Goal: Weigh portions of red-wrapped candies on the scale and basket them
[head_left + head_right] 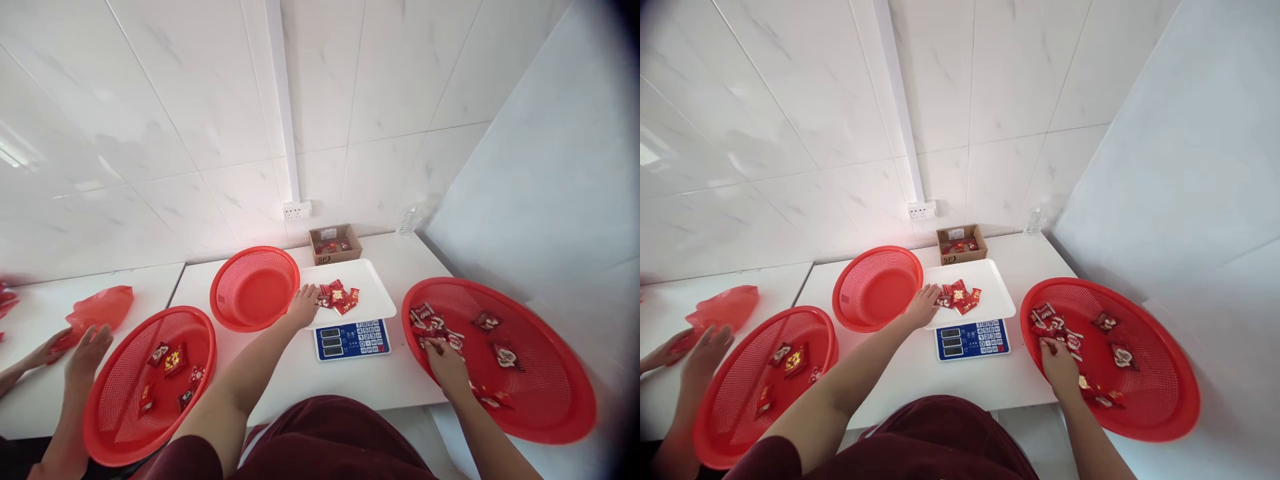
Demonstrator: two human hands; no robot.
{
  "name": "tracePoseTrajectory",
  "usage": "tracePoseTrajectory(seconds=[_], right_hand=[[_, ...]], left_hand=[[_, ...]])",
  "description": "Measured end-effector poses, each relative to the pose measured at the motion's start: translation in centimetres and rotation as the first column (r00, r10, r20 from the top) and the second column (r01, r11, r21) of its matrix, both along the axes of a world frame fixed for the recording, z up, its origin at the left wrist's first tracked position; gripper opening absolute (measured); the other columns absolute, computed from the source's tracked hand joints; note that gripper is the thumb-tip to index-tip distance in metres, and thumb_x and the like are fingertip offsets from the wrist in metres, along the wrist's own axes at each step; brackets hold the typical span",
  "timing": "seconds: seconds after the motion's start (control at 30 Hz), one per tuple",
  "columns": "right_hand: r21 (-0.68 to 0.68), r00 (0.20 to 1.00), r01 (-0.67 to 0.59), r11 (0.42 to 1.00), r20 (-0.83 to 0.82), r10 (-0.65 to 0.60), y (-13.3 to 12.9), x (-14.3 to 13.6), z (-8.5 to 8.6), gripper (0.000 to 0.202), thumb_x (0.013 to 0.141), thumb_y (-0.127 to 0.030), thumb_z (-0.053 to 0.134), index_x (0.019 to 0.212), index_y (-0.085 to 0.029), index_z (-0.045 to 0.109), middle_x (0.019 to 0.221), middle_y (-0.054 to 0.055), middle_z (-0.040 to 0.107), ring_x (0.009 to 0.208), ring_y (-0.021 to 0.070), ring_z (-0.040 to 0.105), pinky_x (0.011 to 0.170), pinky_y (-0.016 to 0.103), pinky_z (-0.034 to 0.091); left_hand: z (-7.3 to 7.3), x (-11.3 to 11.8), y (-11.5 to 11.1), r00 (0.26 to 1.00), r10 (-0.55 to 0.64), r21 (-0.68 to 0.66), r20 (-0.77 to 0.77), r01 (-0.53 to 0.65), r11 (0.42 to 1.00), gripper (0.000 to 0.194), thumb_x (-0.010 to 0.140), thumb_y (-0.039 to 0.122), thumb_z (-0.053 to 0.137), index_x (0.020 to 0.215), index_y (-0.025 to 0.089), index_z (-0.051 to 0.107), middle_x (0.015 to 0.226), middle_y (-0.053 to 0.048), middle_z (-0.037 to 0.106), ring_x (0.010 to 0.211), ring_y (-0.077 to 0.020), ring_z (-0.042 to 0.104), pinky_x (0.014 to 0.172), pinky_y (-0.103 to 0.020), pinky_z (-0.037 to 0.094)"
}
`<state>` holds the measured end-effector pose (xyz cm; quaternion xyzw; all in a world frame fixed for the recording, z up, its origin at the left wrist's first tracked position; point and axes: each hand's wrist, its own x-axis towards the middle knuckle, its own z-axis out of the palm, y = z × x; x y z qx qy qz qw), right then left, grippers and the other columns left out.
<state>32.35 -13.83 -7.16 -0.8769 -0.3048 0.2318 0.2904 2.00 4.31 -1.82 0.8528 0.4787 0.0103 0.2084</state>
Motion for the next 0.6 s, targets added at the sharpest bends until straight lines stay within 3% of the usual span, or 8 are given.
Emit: tracePoseTrajectory(seconds=[0.1, 0.23, 0.4, 0.6], right_hand=[[-0.013, 1.000, -0.024, 1.000, 0.013, 0.025, 0.0, -0.1, 0.0, 0.029, 0.073, -0.039, 0.045, 0.087, -0.019, 0.061, 0.096, 0.013, 0.067, 0.087, 0.0259, 0.060, 0.073, 0.035, 0.043], [0.014, 1.000, -0.015, 1.000, 0.013, 0.015, -0.2, 0.1, -0.2, 0.031, 0.071, -0.041, 0.045, 0.086, -0.020, 0.062, 0.091, 0.011, 0.068, 0.083, 0.0264, 0.061, 0.071, 0.036, 0.044], [0.026, 1.000, -0.022, 0.999, -0.002, 0.022, -0.3, 0.2, -0.9, 0.032, 0.068, -0.041, 0.046, 0.084, -0.019, 0.063, 0.094, 0.011, 0.069, 0.085, 0.0262, 0.061, 0.073, 0.035, 0.044], [0.024, 0.999, -0.031, 0.999, -0.009, 0.032, -0.3, 0.5, -1.2, 0.037, 0.066, -0.043, 0.044, 0.085, -0.018, 0.064, 0.089, 0.011, 0.069, 0.081, 0.0257, 0.062, 0.070, 0.035, 0.045]], left_hand=[[-0.6, 1.6, 0.7, 0.999, -0.035, -0.024, -0.035, 0.035, 0.999, 0.051, 0.081, 0.021, 0.052, 0.130, 0.020, 0.039, 0.142, -0.012, 0.031, 0.133, -0.0297, 0.020, 0.107, -0.046, 0.016], [-0.5, 2.2, 0.8, 0.995, -0.056, -0.055, -0.081, 0.052, 0.997, 0.037, 0.082, 0.025, 0.052, 0.118, 0.019, 0.049, 0.127, -0.015, 0.045, 0.122, -0.0330, 0.035, 0.097, -0.047, 0.032], [0.2, 2.4, -0.3, 0.993, -0.039, -0.104, -0.112, 0.027, 0.994, 0.035, 0.081, 0.022, 0.049, 0.116, 0.020, 0.047, 0.116, -0.014, 0.051, 0.105, -0.0284, 0.051, 0.081, -0.037, 0.044], [0.4, 2.6, -0.9, 0.988, 0.078, -0.123, -0.132, -0.095, 0.988, 0.042, 0.073, 0.018, 0.056, 0.114, 0.017, 0.047, 0.108, -0.013, 0.054, 0.087, -0.0245, 0.060, 0.067, -0.031, 0.045]])
